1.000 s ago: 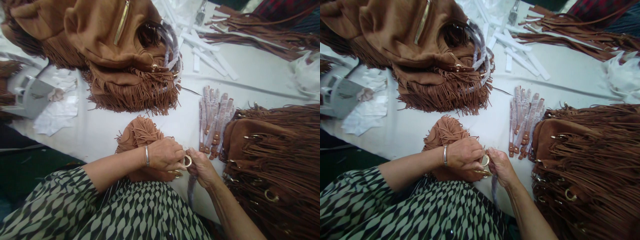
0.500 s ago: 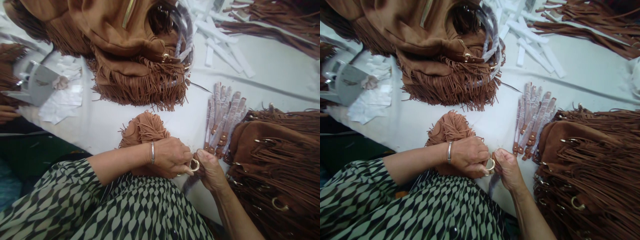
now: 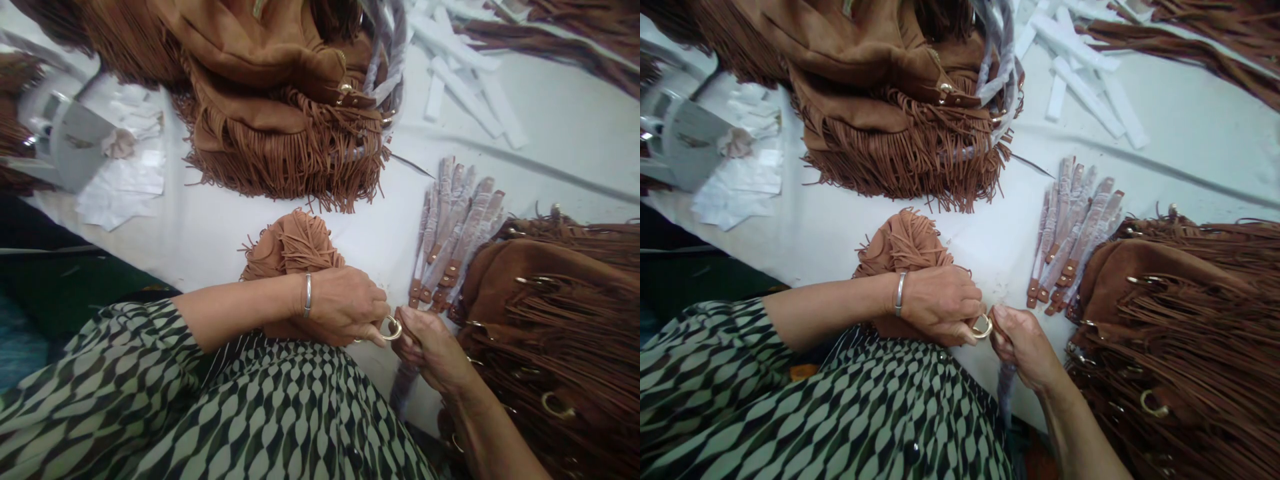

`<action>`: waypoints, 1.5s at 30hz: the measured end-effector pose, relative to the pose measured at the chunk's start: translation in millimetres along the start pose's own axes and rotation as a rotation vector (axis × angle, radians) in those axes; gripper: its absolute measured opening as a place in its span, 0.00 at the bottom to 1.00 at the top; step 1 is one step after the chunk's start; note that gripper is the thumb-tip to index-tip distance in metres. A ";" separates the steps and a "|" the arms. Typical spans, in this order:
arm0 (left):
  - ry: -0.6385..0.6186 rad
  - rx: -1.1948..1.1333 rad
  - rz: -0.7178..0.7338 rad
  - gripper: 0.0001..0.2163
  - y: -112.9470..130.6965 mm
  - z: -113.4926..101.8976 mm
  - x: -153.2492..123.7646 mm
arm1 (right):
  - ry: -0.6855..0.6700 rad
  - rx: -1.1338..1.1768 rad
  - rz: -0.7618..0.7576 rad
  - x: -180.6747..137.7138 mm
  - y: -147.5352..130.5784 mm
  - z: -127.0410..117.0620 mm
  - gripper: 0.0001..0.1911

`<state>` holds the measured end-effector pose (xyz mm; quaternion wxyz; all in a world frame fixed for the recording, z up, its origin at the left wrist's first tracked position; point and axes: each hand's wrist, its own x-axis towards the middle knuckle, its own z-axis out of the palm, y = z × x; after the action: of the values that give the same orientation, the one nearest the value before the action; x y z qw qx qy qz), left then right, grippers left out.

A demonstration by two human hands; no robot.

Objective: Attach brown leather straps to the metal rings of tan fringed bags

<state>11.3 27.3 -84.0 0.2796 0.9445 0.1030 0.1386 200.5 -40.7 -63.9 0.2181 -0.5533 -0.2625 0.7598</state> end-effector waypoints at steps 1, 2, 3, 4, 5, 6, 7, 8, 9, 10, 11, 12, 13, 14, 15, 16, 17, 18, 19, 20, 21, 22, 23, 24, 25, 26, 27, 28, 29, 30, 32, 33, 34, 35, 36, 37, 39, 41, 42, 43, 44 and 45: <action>-0.003 -0.010 0.009 0.19 0.2 -0.4 0.0 | -0.016 -0.020 0.005 -0.5 0.2 -1.1 0.24; -0.008 -0.023 0.011 0.19 0.3 -0.8 0.1 | -0.031 -0.045 0.003 -0.8 0.6 -2.5 0.24; -0.013 -0.039 0.010 0.19 0.4 -1.2 0.4 | -0.044 -0.073 -0.008 -1.0 1.0 -4.2 0.24; -0.016 -0.055 0.012 0.19 0.4 -1.5 0.8 | -0.061 -0.103 -0.020 -1.2 1.4 -6.1 0.24; -0.020 -0.071 0.019 0.19 0.3 -1.8 1.4 | -0.085 -0.134 -0.028 -1.4 1.7 -8.0 0.24; -0.023 -0.087 0.029 0.19 0.0 -1.9 1.9 | -0.113 -0.163 -0.032 -1.7 1.8 -9.9 0.24; -0.024 -0.099 0.036 0.19 -0.3 -2.0 2.4 | -0.139 -0.191 -0.037 -2.1 1.5 -11.6 0.25; -0.025 -0.107 0.038 0.18 -0.6 -2.0 2.7 | -0.157 -0.218 -0.042 -2.6 0.8 -13.0 0.25; -0.025 -0.113 0.036 0.18 -0.9 -1.8 2.9 | -0.169 -0.245 -0.048 -3.2 -0.4 -14.1 0.25; -0.023 -0.117 0.030 0.18 -1.0 -1.5 2.9 | -0.177 -0.271 -0.054 -4.0 -2.0 -14.8 0.25; -0.021 -0.119 0.025 0.18 -1.0 -1.1 2.8 | -0.184 -0.300 -0.060 -5.0 -3.8 -14.9 0.25; -0.019 -0.118 0.024 0.18 -0.9 -0.7 2.5 | -0.197 -0.333 -0.057 -6.2 -5.7 -14.5 0.25; -0.018 -0.116 0.031 0.18 -0.8 -0.2 2.0 | -0.226 -0.364 -0.042 -7.6 -7.5 -13.5 0.25; -0.017 -0.110 0.038 0.18 -0.5 0.2 1.5 | -0.262 -0.379 -0.018 -9.2 -8.9 -11.8 0.25; -0.012 -0.099 0.033 0.18 -0.4 0.4 0.8 | -0.274 -0.377 -0.002 -10.9 -9.8 -9.4 0.25; -0.004 -0.084 0.015 0.18 -0.2 0.6 0.1 | -0.249 -0.368 0.003 -12.8 -10.2 -6.3 0.26; 0.008 -0.071 -0.007 0.19 0.0 0.7 -0.7 | -0.196 -0.363 -0.007 -14.9 -10.2 -2.5 0.25; 0.021 -0.062 -0.028 0.19 0.2 0.8 -1.6 | -0.132 -0.367 -0.029 -16.9 -9.9 1.6 0.25; 0.033 -0.058 -0.046 0.19 0.6 1.0 -2.4 | -0.072 -0.384 -0.057 -18.8 -9.4 6.0 0.24; 0.043 -0.053 -0.059 0.19 1.2 1.3 -3.2 | -0.023 -0.415 -0.082 -20.6 -8.8 10.4 0.24; 0.051 -0.044 -0.065 0.20 1.9 1.8 -3.8 | 0.011 -0.454 -0.111 -22.2 -8.1 14.6 0.23; 0.057 -0.029 -0.071 0.20 2.8 2.3 -4.3 | 0.033 -0.489 -0.138 -23.5 -7.4 18.2 0.22; 0.063 -0.009 -0.083 0.21 3.7 2.8 -4.5 | 0.064 -0.515 -0.169 -24.6 -6.9 21.1 0.22; 0.069 0.011 -0.098 0.21 4.6 3.2 -4.6 | 0.103 -0.536 -0.201 -25.6 -6.5 23.1 0.21; 0.075 0.025 -0.106 0.21 5.2 3.3 -4.4 | 0.136 -0.552 -0.231 -26.4 -6.5 23.8 0.21; 0.081 0.027 -0.102 0.21 5.6 2.9 -4.1 | 0.148 -0.561 -0.246 -27.0 -6.9 23.1 0.21; 0.085 0.015 -0.086 0.21 5.8 2.2 -3.6 | 0.132 -0.561 -0.242 -27.2 -7.7 20.9 0.21; 0.088 -0.009 -0.059 0.21 5.8 1.2 -3.0 | 0.088 -0.550 -0.218 -26.8 -8.9 17.1 0.21; 0.089 -0.037 -0.028 0.20 5.8 0.0 -2.3 | 0.018 -0.526 -0.183 -25.7 -10.4 12.0 0.22; 0.086 -0.058 0.005 0.20 5.9 -1.1 -1.6 | -0.074 -0.493 -0.137 -23.7 -12.0 5.9 0.22; 0.084 -0.057 0.051 0.20 7.0 -2.1 -0.7 | -0.251 -0.415 -0.050 -17.7 -14.3 -7.1 0.24; 0.092 -0.031 0.053 0.20 8.2 -1.7 -0.7 | -0.308 -0.377 -0.026 -14.0 -15.0 -12.7 0.24; 0.110 0.006 0.041 0.20 9.8 -0.7 -1.2 | -0.338 -0.349 -0.016 -10.4 -15.3 -17.0 0.25; 0.134 0.047 0.019 0.21 11.7 0.7 -2.1 | -0.346 -0.336 -0.014 -7.4 -15.5 -19.6 0.25; 0.162 0.084 -0.007 0.21 13.7 2.4 -3.5 | -0.350 -0.337 -0.013 -5.2 -15.8 -20.4 0.24; 0.186 0.115 -0.030 0.22 15.5 4.2 -5.2 | -0.361 -0.346 -0.016 -4.4 -16.3 -19.1 0.24; 0.207 0.158 -0.039 0.22 17.9 6.7 -9.0 | -0.393 -0.416 -0.025 -7.7 -18.1 -10.9 0.24; 0.193 0.184 -0.035 0.21 18.0 7.5 -12.4 | -0.323 -0.597 -0.051 -17.5 -19.9 3.2 0.23; 0.182 0.192 -0.038 0.20 17.4 7.5 -13.5 | -0.222 -0.720 -0.079 -24.1 -20.2 11.2 0.21; 0.171 0.194 -0.044 0.20 16.7 7.3 -14.2 | -0.099 -0.841 -0.107 -31.2 -19.8 18.9 0.20; 0.164 0.192 -0.049 0.19 16.0 7.2 -14.4 | 0.014 -0.932 -0.130 -37.8 -18.6 25.5 0.19; 0.159 0.185 -0.048 0.19 15.7 7.1 -14.0 | 0.094 -0.971 -0.146 -43.4 -16.7 30.2 0.18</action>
<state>2.2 7.1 -83.8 0.1856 0.9494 0.1599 0.1964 185.1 -59.6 -14.1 -0.0007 -0.6048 -0.6145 0.5065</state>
